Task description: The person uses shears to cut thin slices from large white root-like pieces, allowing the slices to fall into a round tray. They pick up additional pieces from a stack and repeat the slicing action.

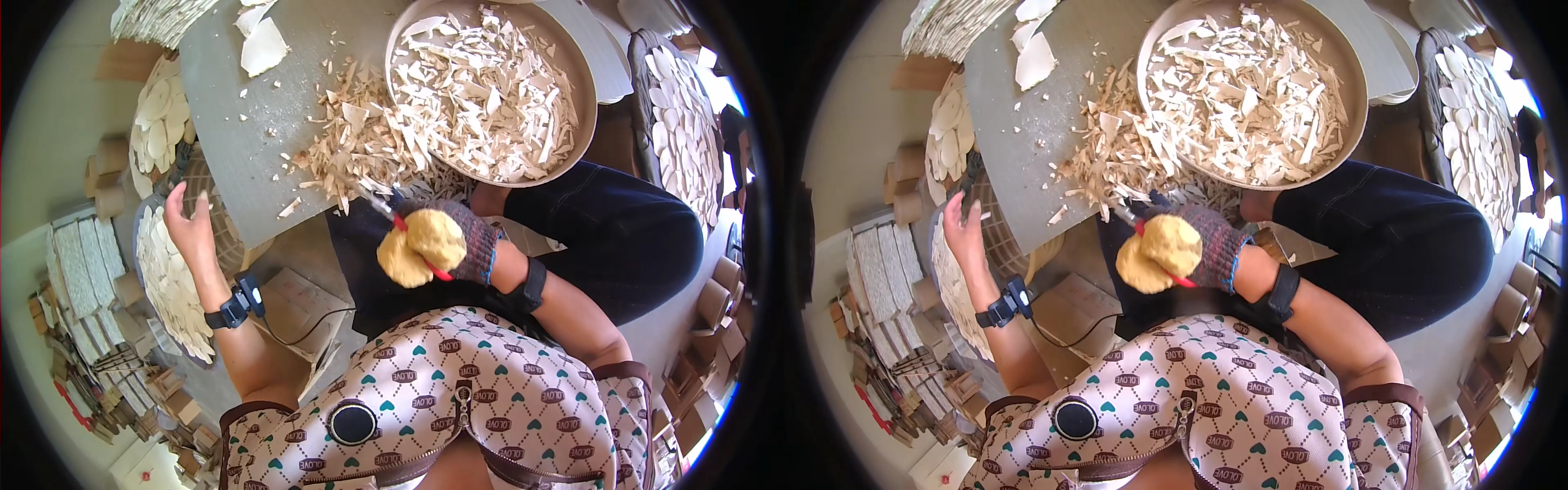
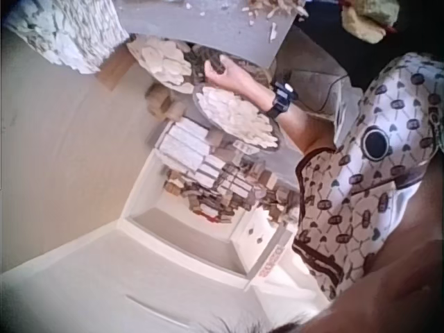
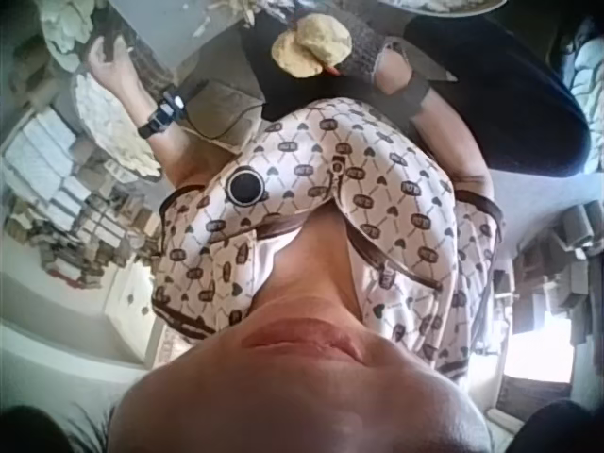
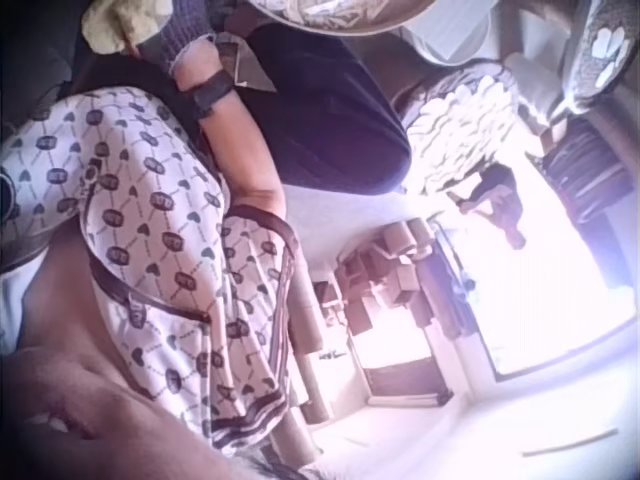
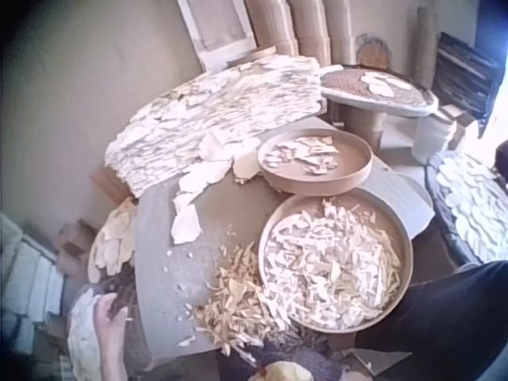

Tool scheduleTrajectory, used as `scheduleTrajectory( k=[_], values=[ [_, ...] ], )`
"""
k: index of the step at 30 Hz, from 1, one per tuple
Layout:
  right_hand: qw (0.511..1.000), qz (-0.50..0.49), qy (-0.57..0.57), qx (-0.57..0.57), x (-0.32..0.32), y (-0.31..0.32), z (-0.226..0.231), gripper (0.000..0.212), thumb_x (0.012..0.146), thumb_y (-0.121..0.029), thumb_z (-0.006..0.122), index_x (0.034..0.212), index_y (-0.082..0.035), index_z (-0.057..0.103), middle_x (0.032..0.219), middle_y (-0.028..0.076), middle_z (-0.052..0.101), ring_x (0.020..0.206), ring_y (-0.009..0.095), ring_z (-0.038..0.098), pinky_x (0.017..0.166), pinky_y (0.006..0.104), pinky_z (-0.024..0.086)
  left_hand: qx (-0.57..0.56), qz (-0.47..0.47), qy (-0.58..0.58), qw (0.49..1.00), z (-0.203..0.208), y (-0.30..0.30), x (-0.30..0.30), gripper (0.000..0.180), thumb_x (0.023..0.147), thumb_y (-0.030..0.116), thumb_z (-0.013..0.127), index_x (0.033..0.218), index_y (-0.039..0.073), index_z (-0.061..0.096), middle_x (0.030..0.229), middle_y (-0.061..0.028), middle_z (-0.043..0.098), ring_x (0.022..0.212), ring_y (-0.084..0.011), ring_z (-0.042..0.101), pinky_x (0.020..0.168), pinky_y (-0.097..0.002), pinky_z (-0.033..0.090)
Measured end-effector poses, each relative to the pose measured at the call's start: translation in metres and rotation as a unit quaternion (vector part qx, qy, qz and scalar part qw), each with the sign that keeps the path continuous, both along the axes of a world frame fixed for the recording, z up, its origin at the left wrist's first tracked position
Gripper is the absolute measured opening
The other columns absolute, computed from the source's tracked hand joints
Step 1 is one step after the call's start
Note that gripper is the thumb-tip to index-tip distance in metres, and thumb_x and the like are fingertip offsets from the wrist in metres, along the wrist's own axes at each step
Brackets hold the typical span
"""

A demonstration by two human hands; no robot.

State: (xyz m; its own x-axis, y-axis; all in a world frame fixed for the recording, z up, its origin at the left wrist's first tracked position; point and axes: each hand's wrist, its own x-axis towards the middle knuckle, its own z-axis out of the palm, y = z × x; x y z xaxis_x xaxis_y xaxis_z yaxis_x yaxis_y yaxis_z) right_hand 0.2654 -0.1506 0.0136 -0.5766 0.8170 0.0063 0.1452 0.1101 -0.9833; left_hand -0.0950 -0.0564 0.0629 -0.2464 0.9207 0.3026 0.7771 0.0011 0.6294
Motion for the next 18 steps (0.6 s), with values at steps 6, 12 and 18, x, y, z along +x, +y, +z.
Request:
scheduleTrajectory(
  k=[6, 12, 18],
  values=[
    [0.995, 0.045, -0.087, 0.025, -0.013, -0.002, 0.029, 0.04, 0.063, -0.023, 0.068, 0.096, -0.007, 0.052, 0.072, 0.016, 0.058, 0.071, 0.037, 0.057, 0.061, 0.0395, 0.047, -0.215, -0.161, -0.1, 0.958, -0.004, 0.036, 0.142, 0.019, 0.078, 0.016, 0.066, 0.089, 0.0, 0.066, 0.077, -0.003, 0.066, 0.069, -0.0129, 0.06, 0.063, -0.0253, 0.045],
    [0.993, 0.051, -0.103, 0.025, -0.004, -0.005, 0.039, 0.043, 0.063, -0.023, 0.069, 0.099, -0.005, 0.053, 0.077, 0.017, 0.059, 0.074, 0.037, 0.057, 0.063, 0.0378, 0.047, -0.25, -0.2, -0.164, 0.933, -0.05, 0.065, 0.162, 0.02, 0.079, 0.015, 0.064, 0.089, -0.003, 0.064, 0.075, -0.0077, 0.065, 0.063, -0.0121, 0.06, 0.055, -0.0205, 0.044],
    [0.858, -0.09, 0.402, -0.308, 0.0, -0.024, -0.051, 0.028, 0.086, -0.02, 0.053, 0.095, 0.006, 0.056, 0.09, 0.011, 0.062, 0.079, 0.02, 0.059, 0.074, 0.0306, 0.047, -0.214, -0.168, -0.49, 0.828, 0.002, 0.022, 0.183, 0.017, 0.087, 0.011, 0.053, 0.101, 0.002, 0.049, 0.076, -0.0101, 0.061, 0.063, -0.0174, 0.062, 0.054, -0.0224, 0.049]
  ],
)
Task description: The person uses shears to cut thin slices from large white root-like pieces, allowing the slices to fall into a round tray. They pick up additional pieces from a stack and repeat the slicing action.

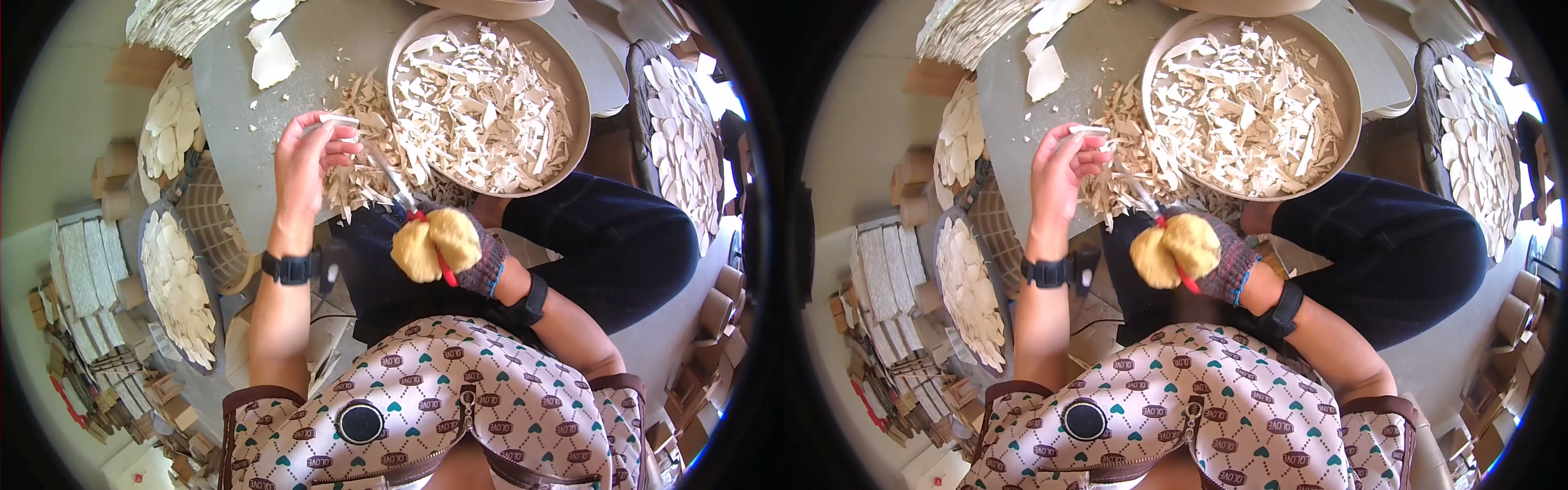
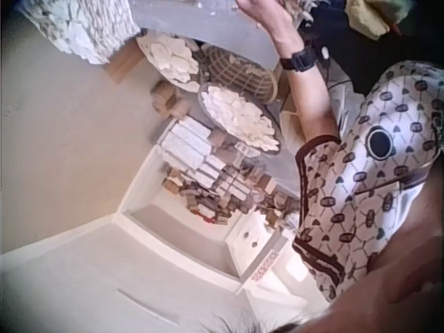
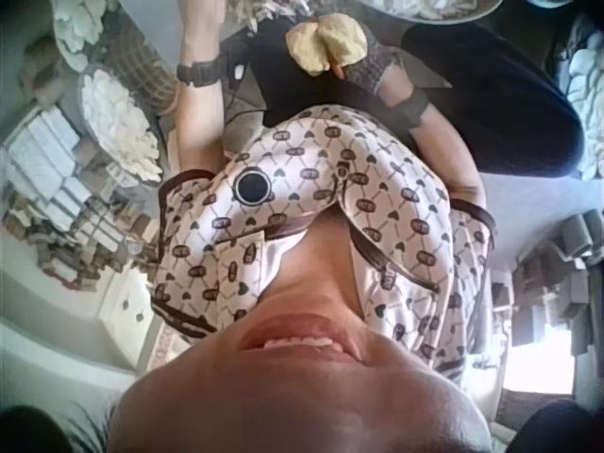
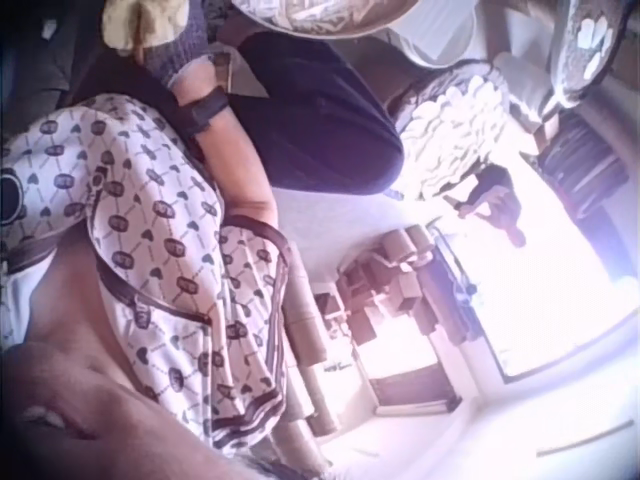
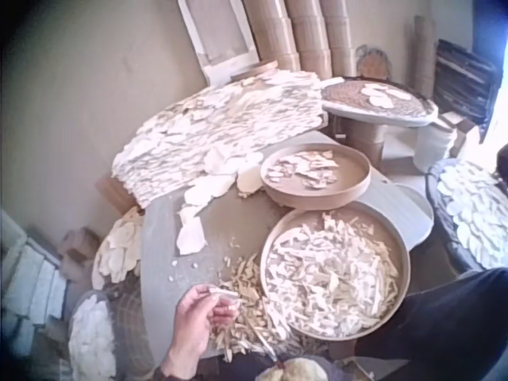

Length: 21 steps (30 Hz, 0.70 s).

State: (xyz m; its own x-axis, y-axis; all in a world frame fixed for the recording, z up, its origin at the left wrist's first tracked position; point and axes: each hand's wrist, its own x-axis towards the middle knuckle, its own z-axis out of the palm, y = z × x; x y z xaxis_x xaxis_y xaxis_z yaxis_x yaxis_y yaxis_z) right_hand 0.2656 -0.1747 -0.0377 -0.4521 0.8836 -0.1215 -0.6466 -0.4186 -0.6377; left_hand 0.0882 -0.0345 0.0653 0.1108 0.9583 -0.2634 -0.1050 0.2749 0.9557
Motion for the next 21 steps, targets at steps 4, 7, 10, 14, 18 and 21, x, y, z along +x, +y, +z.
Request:
scheduleTrajectory(
  k=[4, 7, 10, 14, 18, 21],
  values=[
    [0.976, 0.022, 0.192, -0.096, -0.001, 0.01, 0.021, 0.026, 0.09, -0.013, 0.048, 0.11, 0.004, 0.05, 0.107, 0.014, 0.058, 0.097, 0.019, 0.058, 0.085, 0.0306, 0.047, 0.023, 0.029, -0.017, 0.999, -0.013, -0.026, -0.001, 0.02, 0.087, 0.008, 0.053, 0.105, 0.002, 0.047, 0.081, -0.0129, 0.061, 0.064, -0.0169, 0.061, 0.055, -0.0234, 0.05],
    [0.988, 0.023, 0.138, -0.057, -0.001, 0.011, 0.022, 0.027, 0.092, -0.015, 0.047, 0.112, 0.003, 0.05, 0.111, 0.014, 0.057, 0.101, 0.019, 0.056, 0.088, 0.0306, 0.045, 0.014, 0.046, -0.006, 0.999, -0.019, -0.037, 0.01, 0.023, 0.086, 0.006, 0.053, 0.108, 0.002, 0.047, 0.082, -0.0131, 0.061, 0.064, -0.0168, 0.061, 0.056, -0.0239, 0.05],
    [0.998, -0.004, 0.054, -0.027, -0.003, 0.008, 0.025, 0.025, 0.092, -0.014, 0.045, 0.113, -0.001, 0.05, 0.11, 0.01, 0.058, 0.103, 0.018, 0.055, 0.09, 0.0278, 0.042, -0.001, 0.032, -0.012, 0.999, -0.022, -0.044, 0.015, 0.028, 0.086, 0.005, 0.053, 0.113, 0.003, 0.045, 0.083, -0.0132, 0.061, 0.067, -0.0181, 0.062, 0.058, -0.0249, 0.05],
    [0.94, -0.027, -0.262, 0.215, 0.004, 0.013, 0.025, 0.028, 0.084, -0.014, 0.054, 0.11, -0.004, 0.052, 0.106, 0.011, 0.058, 0.099, 0.024, 0.056, 0.087, 0.0317, 0.044, -0.023, 0.005, -0.028, 0.999, -0.025, -0.047, 0.016, 0.028, 0.086, 0.005, 0.052, 0.113, 0.001, 0.047, 0.086, -0.0139, 0.061, 0.071, -0.0197, 0.063, 0.062, -0.026, 0.052],
    [0.946, -0.009, -0.27, 0.181, 0.003, 0.013, 0.026, 0.031, 0.076, -0.015, 0.061, 0.105, -0.005, 0.054, 0.103, 0.01, 0.059, 0.096, 0.027, 0.056, 0.084, 0.0336, 0.045, -0.021, 0.034, -0.032, 0.999, -0.03, -0.044, 0.016, 0.025, 0.085, 0.006, 0.054, 0.109, -0.003, 0.05, 0.085, -0.0166, 0.063, 0.071, -0.022, 0.065, 0.061, -0.0282, 0.054],
    [0.915, -0.019, -0.326, 0.239, 0.001, 0.012, 0.017, 0.031, 0.075, -0.016, 0.063, 0.103, -0.005, 0.055, 0.1, 0.01, 0.06, 0.093, 0.026, 0.057, 0.082, 0.0335, 0.046, -0.03, 0.044, -0.029, 0.998, -0.033, -0.04, 0.015, 0.024, 0.084, 0.006, 0.055, 0.106, -0.004, 0.053, 0.086, -0.0171, 0.063, 0.07, -0.0225, 0.065, 0.061, -0.0278, 0.054]
  ],
)
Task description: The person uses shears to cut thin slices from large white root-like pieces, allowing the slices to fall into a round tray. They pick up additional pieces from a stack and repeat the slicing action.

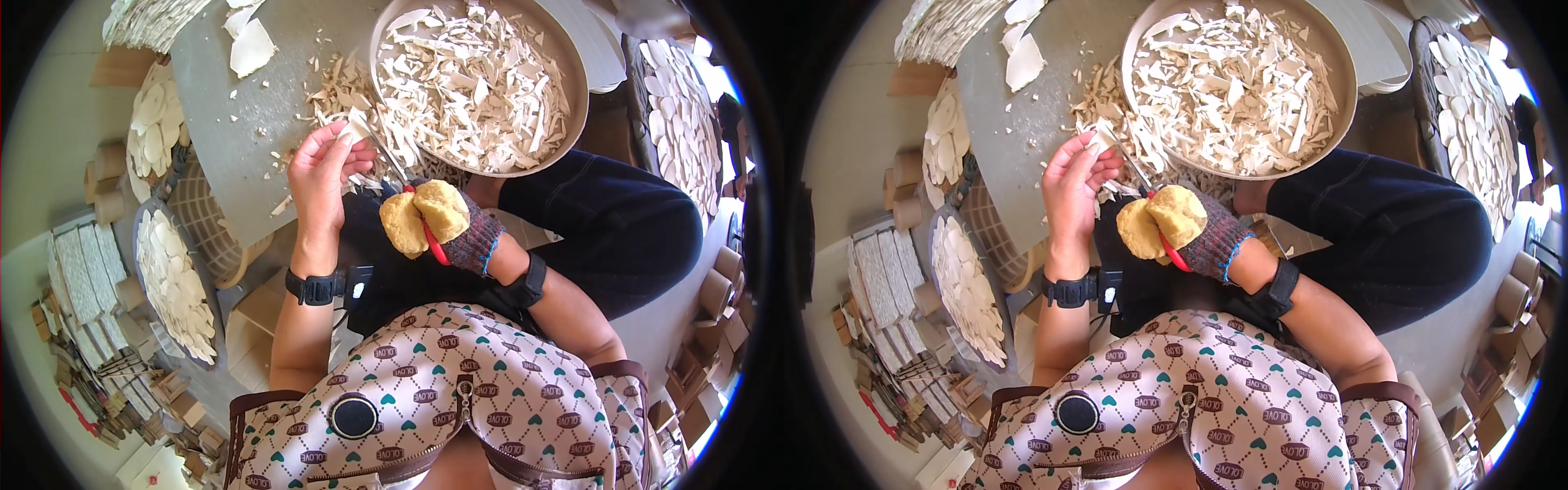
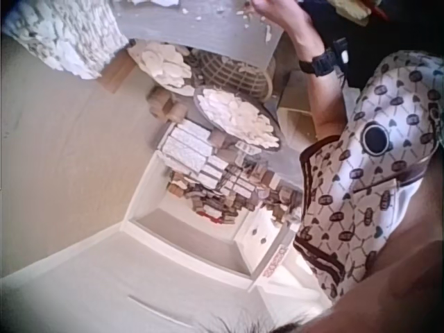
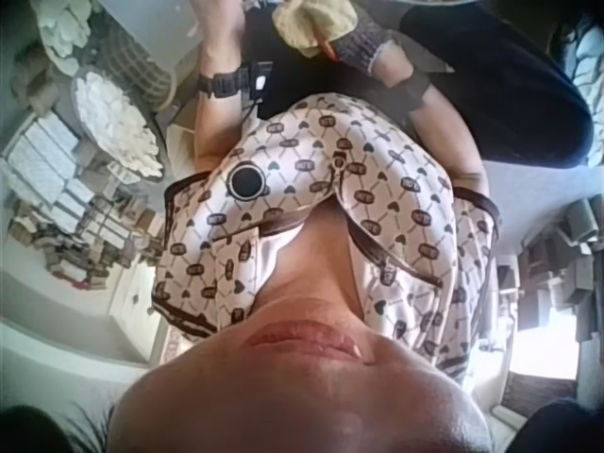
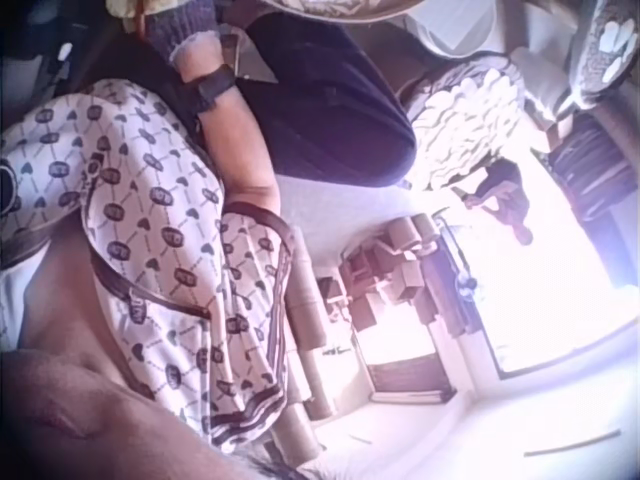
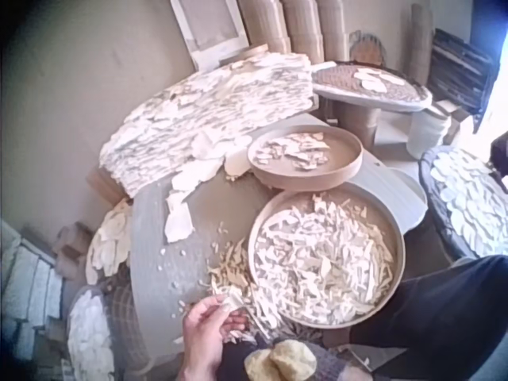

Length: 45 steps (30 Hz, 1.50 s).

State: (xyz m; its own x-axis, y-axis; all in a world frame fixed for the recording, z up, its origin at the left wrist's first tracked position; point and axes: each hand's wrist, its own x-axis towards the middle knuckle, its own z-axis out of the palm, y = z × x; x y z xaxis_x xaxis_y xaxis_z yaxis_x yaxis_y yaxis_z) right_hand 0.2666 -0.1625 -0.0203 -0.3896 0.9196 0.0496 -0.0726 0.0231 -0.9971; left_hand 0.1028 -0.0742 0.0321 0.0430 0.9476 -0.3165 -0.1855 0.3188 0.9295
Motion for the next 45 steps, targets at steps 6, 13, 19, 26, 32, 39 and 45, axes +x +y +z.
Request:
scheduleTrajectory(
  k=[6, 13, 19, 26, 32, 39, 45],
  values=[
    [0.995, 0.027, -0.05, -0.076, 0.002, -0.001, 0.021, 0.023, 0.09, -0.012, 0.049, 0.109, 0.002, 0.053, 0.108, 0.01, 0.059, 0.097, 0.015, 0.058, 0.085, 0.0278, 0.047, -0.024, -0.014, -0.003, 1.0, 0.004, 0.006, -0.006, 0.023, 0.083, 0.006, 0.058, 0.104, -0.004, 0.055, 0.083, -0.0161, 0.063, 0.068, -0.0213, 0.065, 0.059, -0.0265, 0.054],
    [0.958, -0.017, 0.231, -0.168, -0.006, 0.002, 0.009, 0.018, 0.091, -0.01, 0.042, 0.101, -0.003, 0.055, 0.099, 0.011, 0.06, 0.095, 0.023, 0.058, 0.084, 0.0312, 0.045, -0.006, -0.068, 0.051, 0.996, 0.012, 0.007, -0.012, 0.022, 0.085, 0.006, 0.054, 0.105, -0.003, 0.051, 0.085, -0.0159, 0.063, 0.072, -0.02, 0.064, 0.064, -0.0263, 0.054],
    [0.998, -0.024, 0.048, 0.027, -0.011, 0.019, 0.013, 0.016, 0.083, -0.012, 0.052, 0.095, -0.002, 0.057, 0.093, 0.014, 0.062, 0.088, 0.029, 0.059, 0.076, 0.034, 0.047, 0.061, -0.035, 0.062, 0.996, 0.008, 0.01, -0.005, 0.026, 0.083, 0.002, 0.056, 0.107, -0.002, 0.047, 0.085, -0.0118, 0.063, 0.071, -0.017, 0.062, 0.064, -0.0267, 0.052],
    [1.0, 0.008, -0.012, 0.003, -0.014, 0.018, 0.011, 0.018, 0.073, -0.017, 0.061, 0.087, -0.005, 0.059, 0.081, 0.013, 0.062, 0.077, 0.03, 0.06, 0.067, 0.0347, 0.048, 0.056, -0.012, 0.061, 0.996, 0.015, 0.015, -0.023, 0.026, 0.08, -0.003, 0.055, 0.103, -0.003, 0.043, 0.081, -0.0136, 0.061, 0.066, -0.0171, 0.061, 0.058, -0.0255, 0.051],
    [0.951, 0.036, 0.081, -0.298, 0.001, 0.008, 0.002, 0.029, 0.074, -0.023, 0.065, 0.096, -0.006, 0.058, 0.086, 0.011, 0.062, 0.079, 0.026, 0.06, 0.07, 0.0323, 0.049, 0.07, -0.036, 0.468, 0.88, 0.016, 0.056, -0.207, 0.029, 0.074, -0.001, 0.058, 0.103, 0.0, 0.058, 0.09, -0.0119, 0.062, 0.08, -0.0172, 0.061, 0.067, -0.0293, 0.05],
    [0.982, 0.137, -0.131, -0.018, -0.003, 0.026, 0.03, 0.033, 0.074, -0.026, 0.061, 0.101, -0.007, 0.058, 0.092, 0.013, 0.062, 0.086, 0.03, 0.06, 0.076, 0.035, 0.048, 0.107, 0.008, 0.447, 0.888, 0.0, 0.171, -0.174, 0.047, 0.074, 0.027, 0.07, 0.108, -0.004, 0.057, 0.099, -0.0112, 0.062, 0.091, -0.0182, 0.058, 0.078, -0.029, 0.046],
    [0.979, 0.15, -0.135, -0.039, 0.001, 0.035, 0.037, 0.037, 0.075, -0.023, 0.062, 0.107, -0.008, 0.055, 0.096, 0.014, 0.061, 0.09, 0.031, 0.058, 0.079, 0.0341, 0.047, 0.025, -0.025, 0.666, 0.745, -0.016, 0.23, -0.095, 0.061, 0.065, 0.037, 0.074, 0.098, -0.01, 0.056, 0.093, -0.0242, 0.061, 0.091, -0.0324, 0.06, 0.076, -0.0349, 0.049]
  ],
)
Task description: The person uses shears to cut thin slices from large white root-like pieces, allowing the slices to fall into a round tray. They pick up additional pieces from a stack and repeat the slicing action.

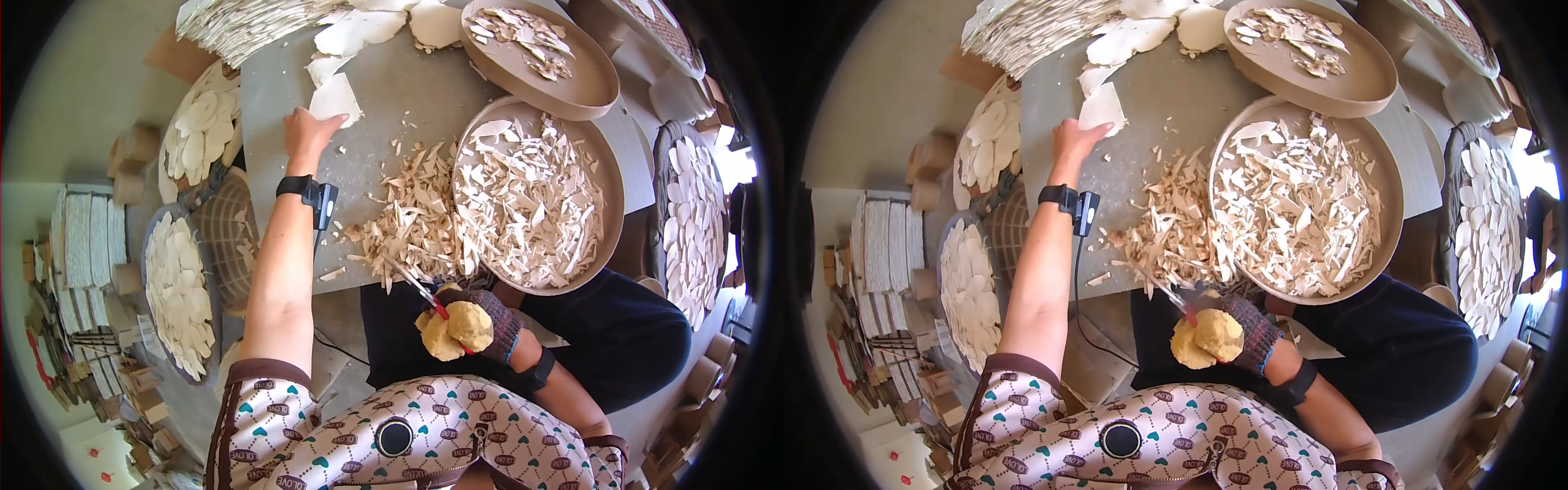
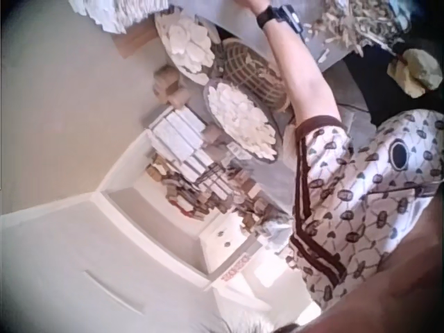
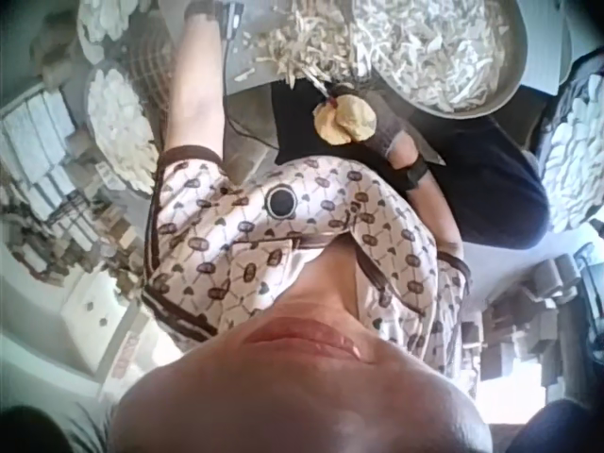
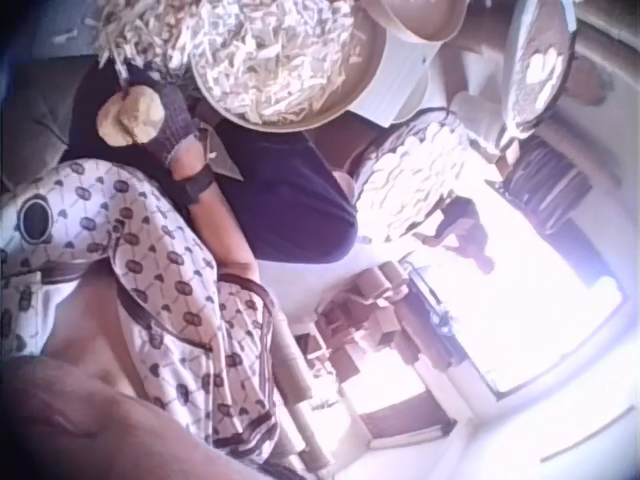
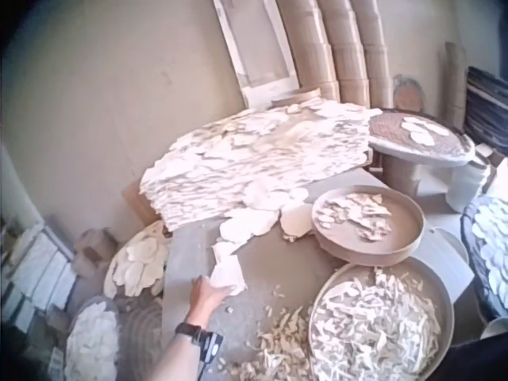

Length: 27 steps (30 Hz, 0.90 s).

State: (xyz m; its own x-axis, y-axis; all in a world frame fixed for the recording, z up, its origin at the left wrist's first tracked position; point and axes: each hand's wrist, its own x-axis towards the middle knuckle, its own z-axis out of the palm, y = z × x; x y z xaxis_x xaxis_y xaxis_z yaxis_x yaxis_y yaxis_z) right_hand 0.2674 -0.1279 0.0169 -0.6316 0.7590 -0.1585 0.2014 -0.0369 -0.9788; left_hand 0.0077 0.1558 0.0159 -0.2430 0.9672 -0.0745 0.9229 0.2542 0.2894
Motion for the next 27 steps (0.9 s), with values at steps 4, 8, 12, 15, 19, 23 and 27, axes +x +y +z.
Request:
scheduleTrajectory(
  k=[4, 8, 12, 15, 19, 23, 27],
  values=[
    [0.996, -0.045, -0.019, 0.074, -0.007, -0.003, 0.0, 0.041, 0.074, -0.021, 0.064, 0.111, -0.007, 0.053, 0.104, 0.014, 0.058, 0.094, 0.03, 0.057, 0.083, 0.0332, 0.046, 0.106, 0.049, -0.225, 0.967, -0.021, -0.001, -0.018, 0.049, 0.065, 0.021, 0.075, 0.098, -0.007, 0.052, 0.095, -0.0217, 0.06, 0.085, -0.0266, 0.061, 0.069, -0.035, 0.051],
    [0.951, -0.144, 0.201, -0.188, 0.003, -0.024, -0.035, 0.043, 0.071, -0.016, 0.068, 0.11, -0.004, 0.053, 0.103, 0.012, 0.059, 0.094, 0.023, 0.058, 0.085, 0.0317, 0.046, 0.033, 0.041, -0.579, 0.814, -0.009, -0.044, -0.021, 0.03, 0.077, 0.005, 0.063, 0.102, -0.006, 0.051, 0.099, -0.015, 0.059, 0.085, -0.0199, 0.06, 0.069, -0.0307, 0.052],
    [0.82, -0.204, 0.44, -0.305, 0.001, -0.027, -0.05, 0.028, 0.08, -0.007, 0.059, 0.107, -0.001, 0.053, 0.101, 0.009, 0.06, 0.092, 0.017, 0.059, 0.082, 0.0308, 0.048, -0.018, 0.011, -0.685, 0.728, 0.017, -0.133, 0.013, 0.029, 0.082, 0.002, 0.056, 0.108, -0.007, 0.048, 0.103, -0.0137, 0.058, 0.089, -0.02, 0.059, 0.073, -0.0322, 0.052],
    [0.779, -0.214, 0.509, -0.298, -0.012, -0.016, -0.025, 0.019, 0.084, -0.007, 0.053, 0.1, 0.003, 0.056, 0.096, 0.013, 0.062, 0.092, 0.023, 0.059, 0.079, 0.0346, 0.048, -0.053, 0.044, -0.719, 0.691, 0.038, -0.2, 0.041, 0.035, 0.082, 0.003, 0.056, 0.114, -0.004, 0.043, 0.106, -0.0129, 0.056, 0.09, -0.0195, 0.059, 0.075, -0.0328, 0.052],
    [0.916, -0.278, 0.29, 0.012, -0.018, -0.01, -0.035, 0.018, 0.074, -0.006, 0.056, 0.09, 0.0, 0.059, 0.085, 0.014, 0.062, 0.078, 0.03, 0.058, 0.067, 0.037, 0.046, -0.044, 0.028, -0.688, 0.724, 0.037, -0.245, 0.065, 0.044, 0.081, 0.002, 0.057, 0.12, 0.002, 0.037, 0.109, -0.0119, 0.053, 0.09, -0.0177, 0.059, 0.072, -0.0298, 0.053],
    [0.936, -0.284, 0.121, 0.169, -0.014, -0.019, -0.044, 0.017, 0.072, -0.003, 0.054, 0.088, -0.003, 0.06, 0.082, 0.014, 0.062, 0.075, 0.033, 0.057, 0.065, 0.0389, 0.045, -0.003, 0.027, -0.681, 0.732, 0.035, -0.261, 0.075, 0.045, 0.082, 0.002, 0.057, 0.121, 0.0, 0.035, 0.108, -0.0122, 0.053, 0.09, -0.0175, 0.059, 0.068, -0.0288, 0.055],
    [0.957, -0.238, 0.146, 0.077, -0.008, -0.033, -0.048, 0.019, 0.079, -0.004, 0.05, 0.097, -0.004, 0.057, 0.095, 0.014, 0.061, 0.087, 0.031, 0.057, 0.075, 0.0371, 0.046, -0.048, 0.01, -0.635, 0.771, 0.041, -0.268, 0.072, 0.046, 0.083, 0.003, 0.054, 0.124, 0.0, 0.034, 0.109, -0.0128, 0.054, 0.091, -0.0202, 0.059, 0.07, -0.0315, 0.054]
  ],
)
